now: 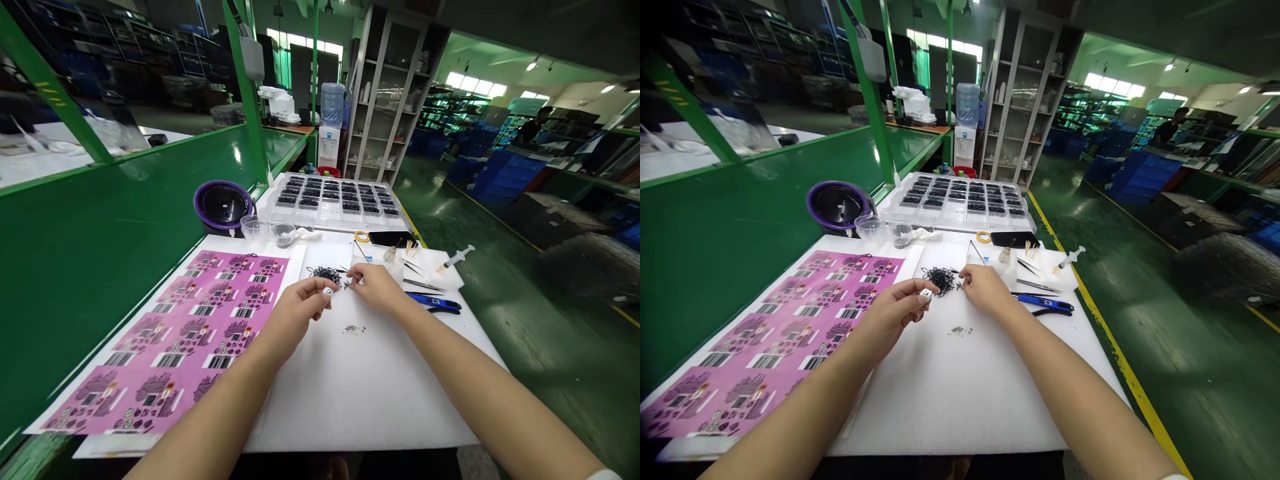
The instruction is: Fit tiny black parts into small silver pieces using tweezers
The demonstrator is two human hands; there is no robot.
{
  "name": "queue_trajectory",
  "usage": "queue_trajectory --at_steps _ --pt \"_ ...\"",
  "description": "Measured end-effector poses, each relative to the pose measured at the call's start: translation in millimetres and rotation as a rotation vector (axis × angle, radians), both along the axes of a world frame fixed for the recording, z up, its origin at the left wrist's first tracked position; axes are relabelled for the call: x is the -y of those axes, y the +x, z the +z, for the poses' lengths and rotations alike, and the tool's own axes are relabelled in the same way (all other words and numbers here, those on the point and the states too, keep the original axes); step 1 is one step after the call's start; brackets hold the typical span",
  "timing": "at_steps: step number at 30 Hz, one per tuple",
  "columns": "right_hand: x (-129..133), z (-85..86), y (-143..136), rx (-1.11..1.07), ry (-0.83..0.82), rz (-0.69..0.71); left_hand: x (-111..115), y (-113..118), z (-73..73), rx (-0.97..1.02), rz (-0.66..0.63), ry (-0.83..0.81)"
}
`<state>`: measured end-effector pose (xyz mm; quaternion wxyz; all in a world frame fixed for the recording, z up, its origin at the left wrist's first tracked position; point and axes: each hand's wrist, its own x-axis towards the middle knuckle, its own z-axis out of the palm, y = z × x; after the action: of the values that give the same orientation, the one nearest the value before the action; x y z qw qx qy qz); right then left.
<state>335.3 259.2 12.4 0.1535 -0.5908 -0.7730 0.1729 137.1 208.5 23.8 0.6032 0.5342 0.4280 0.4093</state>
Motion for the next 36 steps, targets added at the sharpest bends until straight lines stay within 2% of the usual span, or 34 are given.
queue_trajectory --at_steps 7,10,16,24,36 --pt "14 11.3 19 0.068 0.039 -0.079 0 1 -1.5 -0.007 -0.012 -0.013" --pt "21 14.3 19 0.098 0.080 -0.059 1 1 -1.7 0.000 -0.009 -0.006" --pt "22 7.1 21 0.174 -0.019 0.009 3 3 0.0 -0.003 -0.015 0.007" --pt "20 -0.5 26 0.124 -0.001 -0.108 2 4 -0.5 -0.030 -0.028 -0.012" --pt "21 -1.7 27 0.140 -0.002 -0.112 1 5 0.2 -0.075 -0.039 -0.029"
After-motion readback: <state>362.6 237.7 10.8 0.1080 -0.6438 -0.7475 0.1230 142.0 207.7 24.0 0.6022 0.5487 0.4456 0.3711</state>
